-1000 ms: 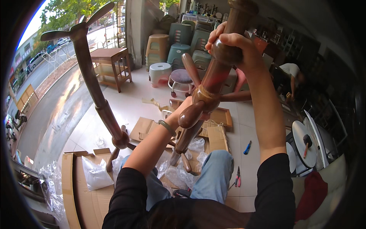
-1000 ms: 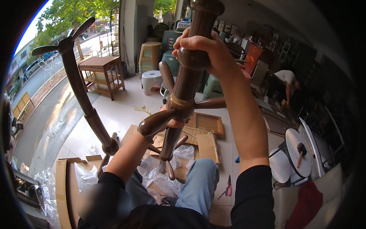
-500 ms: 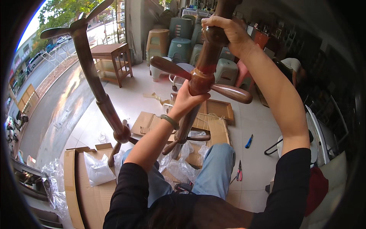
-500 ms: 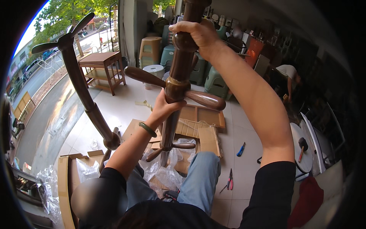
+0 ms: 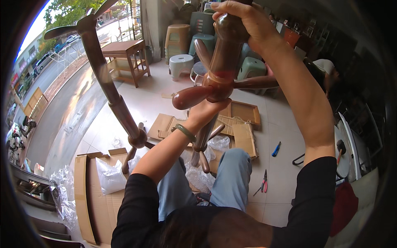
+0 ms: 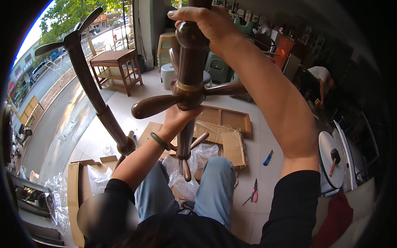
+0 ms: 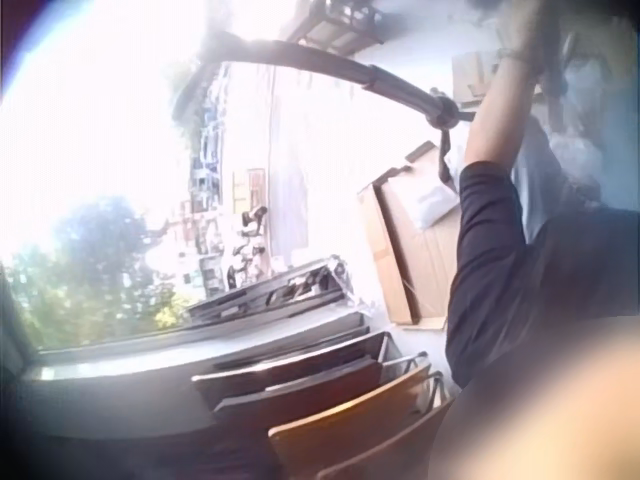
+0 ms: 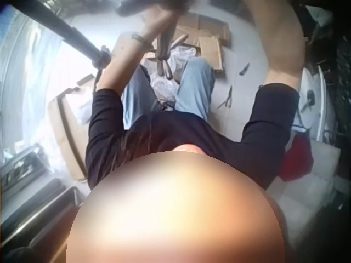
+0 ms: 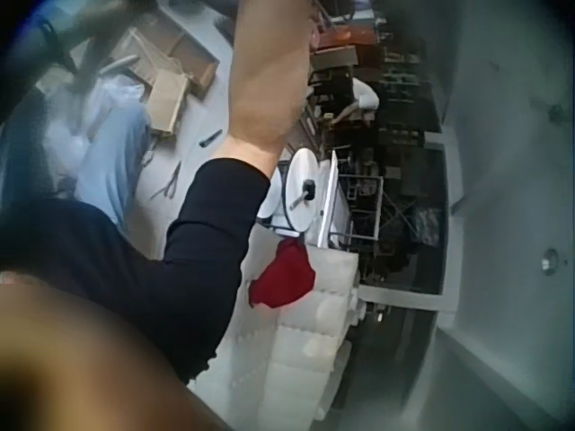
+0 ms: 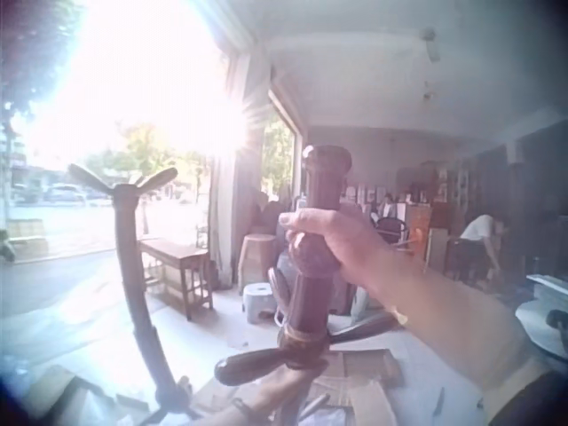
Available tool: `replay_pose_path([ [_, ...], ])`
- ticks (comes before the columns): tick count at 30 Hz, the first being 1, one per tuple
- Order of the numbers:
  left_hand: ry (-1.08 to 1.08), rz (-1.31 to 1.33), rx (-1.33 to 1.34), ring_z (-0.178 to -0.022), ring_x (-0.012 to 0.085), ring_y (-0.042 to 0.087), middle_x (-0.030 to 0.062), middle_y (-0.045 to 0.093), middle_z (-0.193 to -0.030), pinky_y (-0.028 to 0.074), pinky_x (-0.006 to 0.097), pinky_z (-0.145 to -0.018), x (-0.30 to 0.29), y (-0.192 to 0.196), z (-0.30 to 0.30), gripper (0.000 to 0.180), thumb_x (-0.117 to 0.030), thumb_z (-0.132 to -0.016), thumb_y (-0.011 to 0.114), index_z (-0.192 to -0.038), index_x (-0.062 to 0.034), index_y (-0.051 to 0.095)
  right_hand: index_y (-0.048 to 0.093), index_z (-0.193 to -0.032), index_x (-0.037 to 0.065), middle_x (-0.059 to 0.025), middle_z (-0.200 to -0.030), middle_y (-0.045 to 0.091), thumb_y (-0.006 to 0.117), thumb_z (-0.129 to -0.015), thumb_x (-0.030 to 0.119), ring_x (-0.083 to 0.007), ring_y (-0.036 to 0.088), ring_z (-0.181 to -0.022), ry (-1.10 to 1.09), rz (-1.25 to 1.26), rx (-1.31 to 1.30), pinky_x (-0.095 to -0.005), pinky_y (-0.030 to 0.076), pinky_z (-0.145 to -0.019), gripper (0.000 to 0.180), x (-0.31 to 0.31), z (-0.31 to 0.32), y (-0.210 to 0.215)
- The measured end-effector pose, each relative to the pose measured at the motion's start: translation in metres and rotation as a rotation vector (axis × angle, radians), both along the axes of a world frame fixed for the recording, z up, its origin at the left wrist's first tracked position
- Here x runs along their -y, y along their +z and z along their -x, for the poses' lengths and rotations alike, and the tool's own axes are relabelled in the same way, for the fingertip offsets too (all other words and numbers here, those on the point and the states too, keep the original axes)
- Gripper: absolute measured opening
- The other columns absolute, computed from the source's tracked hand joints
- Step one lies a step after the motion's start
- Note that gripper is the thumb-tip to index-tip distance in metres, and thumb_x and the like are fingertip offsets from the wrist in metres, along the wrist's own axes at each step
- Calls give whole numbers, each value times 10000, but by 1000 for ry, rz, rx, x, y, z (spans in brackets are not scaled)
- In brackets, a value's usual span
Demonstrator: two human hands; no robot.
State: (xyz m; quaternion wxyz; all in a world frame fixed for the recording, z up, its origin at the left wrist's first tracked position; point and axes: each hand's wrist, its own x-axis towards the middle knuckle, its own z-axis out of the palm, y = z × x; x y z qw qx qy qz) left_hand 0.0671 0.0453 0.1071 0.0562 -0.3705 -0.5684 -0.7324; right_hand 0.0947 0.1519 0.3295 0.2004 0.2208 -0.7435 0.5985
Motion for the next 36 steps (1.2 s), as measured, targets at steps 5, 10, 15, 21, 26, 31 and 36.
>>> replay_pose_path([
  [5, -27, 189, 91, -974, 181, 610, 92, 649, -1055, 471, 325, -895, 12, -1, -9, 517, -286, -728, 782, -1136, -11, 624, 657, -826, 59, -31, -668, 619, 738, -784, 154, -125, 591, -535, 154, 151, 134, -267, 469, -502, 132, 6, -7, 1],
  [10, -88, 103, 49, -989, 168, 618, 87, 658, -1032, 473, 314, -909, 15, 8, -15, 506, -246, -720, 786, -1143, -15, 632, 648, -805, 51, -38, -652, 609, 746, -777, 153, -128, 582, -511, 198, 111, 98, -267, 452, -478, 144, 13, -15, 8],
  [15, -172, 85, 137, -997, 169, 595, 92, 626, -1091, 477, 327, -901, 16, 10, -17, 608, -188, -664, 821, -1193, -16, 578, 645, -815, 54, -33, -678, 613, 761, -787, 191, -119, 588, -545, 106, 114, 45, -259, 451, -506, 181, 16, -21, 12],
  [21, -365, 301, 258, -1028, 193, 585, 99, 622, -1119, 455, 336, -939, 34, 10, 3, 632, -240, -700, 808, -1235, -17, 556, 631, -813, 109, 8, -701, 584, 763, -807, 311, -85, 542, -590, -35, 102, 57, -248, 414, -550, 242, 16, -14, -3],
  [26, -206, 101, 126, -1198, 248, 564, 168, 580, -1273, 464, 360, -1010, 101, 76, 33, 481, -123, -891, 609, -1335, 9, 480, 620, -805, 121, 24, -699, 565, 759, -824, 367, -71, 515, -596, -60, 50, -23, -246, 390, -561, 284, 9, -16, -7],
  [31, -225, 38, -143, -1032, 166, 620, 132, 620, -1148, 517, 290, -869, 62, 138, 15, 553, -147, -812, 755, -1263, 28, 485, 670, -758, 40, -29, -671, 613, 800, -743, 494, -116, 604, -604, -162, -101, -233, -258, 474, -603, 472, 17, -8, -12],
  [36, -249, -13, -223, -894, 136, 640, 74, 638, -995, 535, 283, -796, 32, 160, -2, 540, -123, -670, 836, -1081, 23, 517, 672, -834, 34, -44, -682, 622, 786, -753, 366, -139, 617, -607, -125, -168, -458, -292, 499, -595, 360, 19, -11, 4],
])
